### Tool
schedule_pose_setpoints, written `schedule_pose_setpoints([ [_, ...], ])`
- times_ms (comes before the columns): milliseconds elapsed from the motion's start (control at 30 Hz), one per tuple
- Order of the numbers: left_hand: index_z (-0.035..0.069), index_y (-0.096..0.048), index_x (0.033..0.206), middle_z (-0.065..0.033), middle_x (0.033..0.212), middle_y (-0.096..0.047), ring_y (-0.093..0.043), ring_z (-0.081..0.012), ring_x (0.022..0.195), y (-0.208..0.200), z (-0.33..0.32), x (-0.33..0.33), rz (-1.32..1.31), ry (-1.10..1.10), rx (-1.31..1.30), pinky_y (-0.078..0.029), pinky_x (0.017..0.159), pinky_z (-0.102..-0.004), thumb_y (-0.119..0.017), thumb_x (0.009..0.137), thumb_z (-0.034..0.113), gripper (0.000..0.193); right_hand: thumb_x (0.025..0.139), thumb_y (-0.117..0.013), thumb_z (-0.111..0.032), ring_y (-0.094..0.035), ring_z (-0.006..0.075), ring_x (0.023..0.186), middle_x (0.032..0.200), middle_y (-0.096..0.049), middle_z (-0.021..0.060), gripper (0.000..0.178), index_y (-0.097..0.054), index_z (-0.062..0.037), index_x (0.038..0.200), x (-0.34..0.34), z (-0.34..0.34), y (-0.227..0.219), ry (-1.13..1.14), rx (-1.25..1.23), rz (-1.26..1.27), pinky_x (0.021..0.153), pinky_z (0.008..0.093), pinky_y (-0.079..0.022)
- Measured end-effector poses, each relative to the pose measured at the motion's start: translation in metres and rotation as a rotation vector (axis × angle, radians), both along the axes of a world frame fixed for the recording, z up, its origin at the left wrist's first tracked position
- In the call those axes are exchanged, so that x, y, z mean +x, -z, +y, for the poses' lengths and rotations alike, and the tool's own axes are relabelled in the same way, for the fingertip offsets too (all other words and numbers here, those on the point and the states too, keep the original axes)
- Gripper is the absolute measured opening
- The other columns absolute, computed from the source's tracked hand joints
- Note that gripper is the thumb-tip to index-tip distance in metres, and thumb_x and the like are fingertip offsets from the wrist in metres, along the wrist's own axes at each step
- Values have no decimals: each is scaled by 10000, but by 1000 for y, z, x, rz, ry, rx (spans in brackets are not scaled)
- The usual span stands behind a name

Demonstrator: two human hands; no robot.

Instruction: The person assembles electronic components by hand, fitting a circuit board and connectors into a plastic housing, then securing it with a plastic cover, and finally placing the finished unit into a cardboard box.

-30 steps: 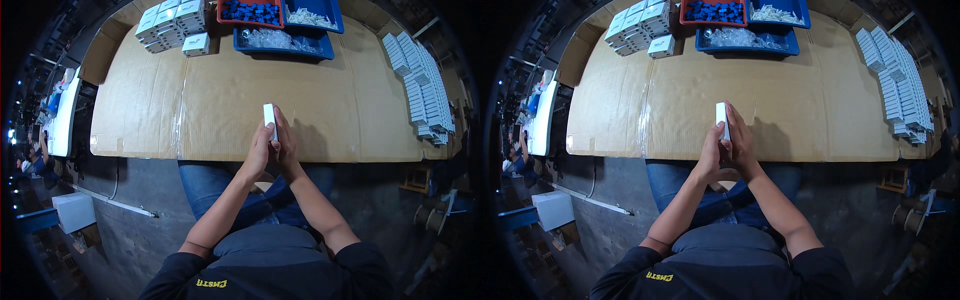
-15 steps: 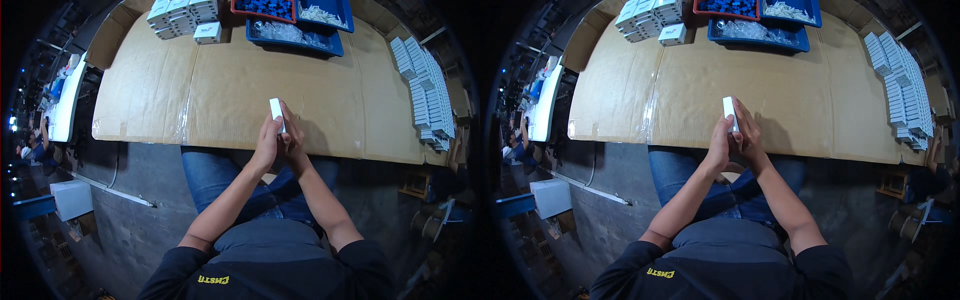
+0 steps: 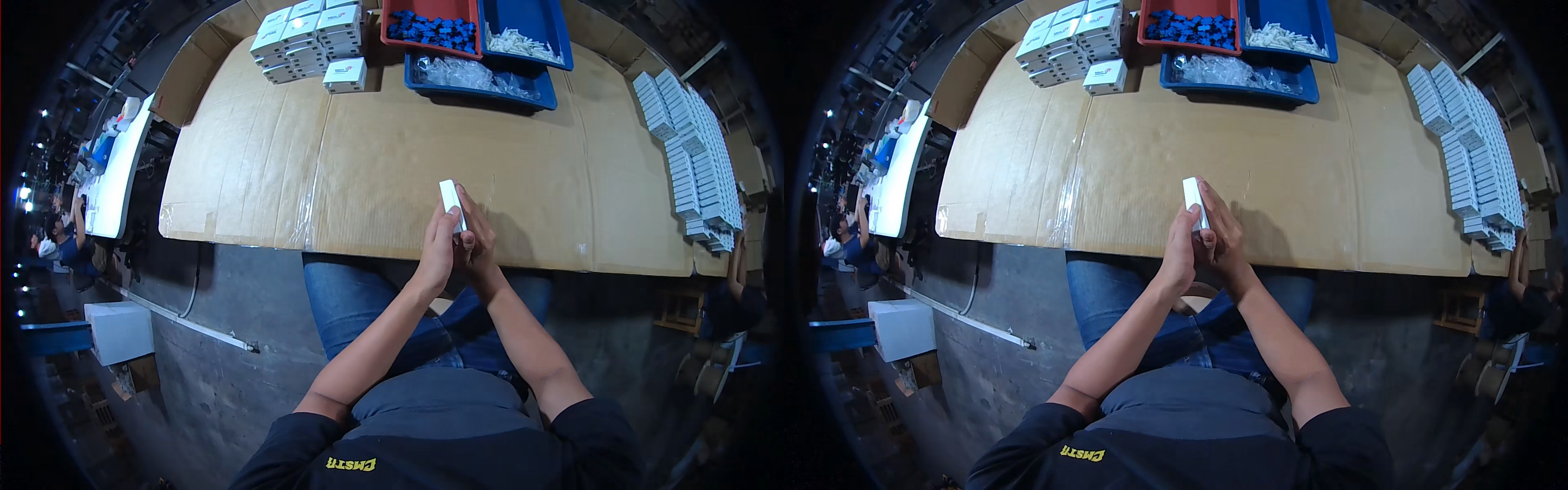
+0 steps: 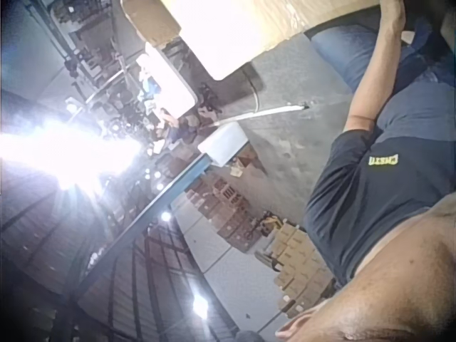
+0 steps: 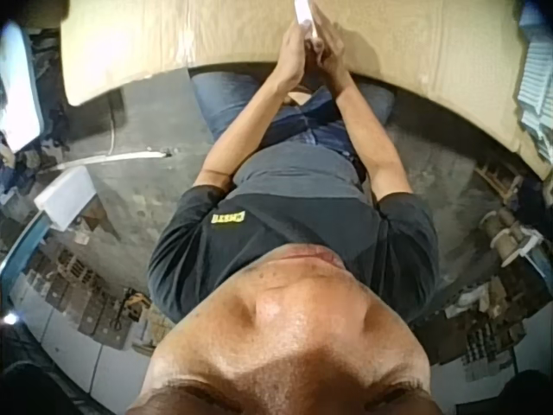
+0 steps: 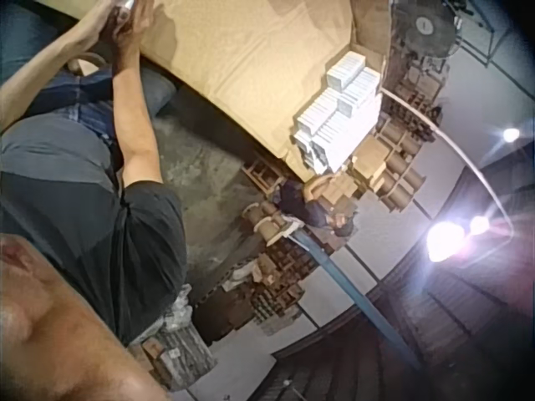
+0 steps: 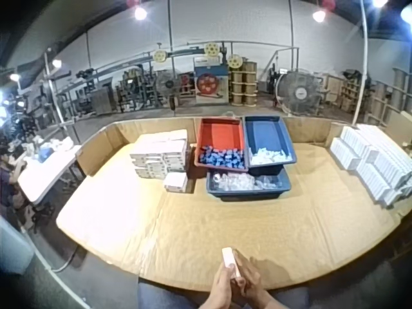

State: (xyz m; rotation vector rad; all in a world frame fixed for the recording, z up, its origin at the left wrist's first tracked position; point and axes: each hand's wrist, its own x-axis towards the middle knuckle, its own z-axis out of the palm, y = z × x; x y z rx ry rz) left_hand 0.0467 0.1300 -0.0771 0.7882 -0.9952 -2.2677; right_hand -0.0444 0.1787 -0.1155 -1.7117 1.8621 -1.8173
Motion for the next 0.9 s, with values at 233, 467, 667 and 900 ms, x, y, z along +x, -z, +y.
schedule_pose_setpoints([
  [233, 84, -435, 1493, -21, 1146, -581, -583, -95, 948, 23, -18, -1, 26, 46, -13, -502, 797, -252, -498, 1044, 361, 532, 1099, -350, -504, -486, 380, 1428, 1533, -489, 248, 675, -470, 36, 1486, -8, -5, -14, -91, 1, -131, 1161, 442, -402],
  [467, 156, -201, 1670, -17, 1156, -536, -482, -73, 892, 3, -50, -17, 106, 77, -353, -466, 827, -255, -536, 1069, 272, 698, 1046, -584, -224, -418, 306, 1488, 1621, -416, 170, 560, -436, -23, 1547, -4, -10, 2, -103, 76, -478, 1201, 414, -356],
  [667, 37, -226, 1642, -119, 1608, -386, -393, -204, 1449, 39, -56, -23, 129, -13, -564, -300, 1195, -335, -482, 1105, 230, 626, 1080, -509, -193, -428, 331, 1481, 1614, -421, 183, 522, -412, -38, 1569, 1, -8, 8, -34, 216, -378, 1180, 400, -386],
  [900, -12, -270, 1613, -146, 1647, -344, -329, -250, 1511, 65, -56, -19, 110, -9, -536, -259, 1223, -363, -487, 1098, 236, 611, 1094, -406, -136, -454, 341, 1462, 1604, -427, 206, 494, -387, 40, 1556, 11, -9, 5, -12, 179, -293, 1162, 399, -406],
])
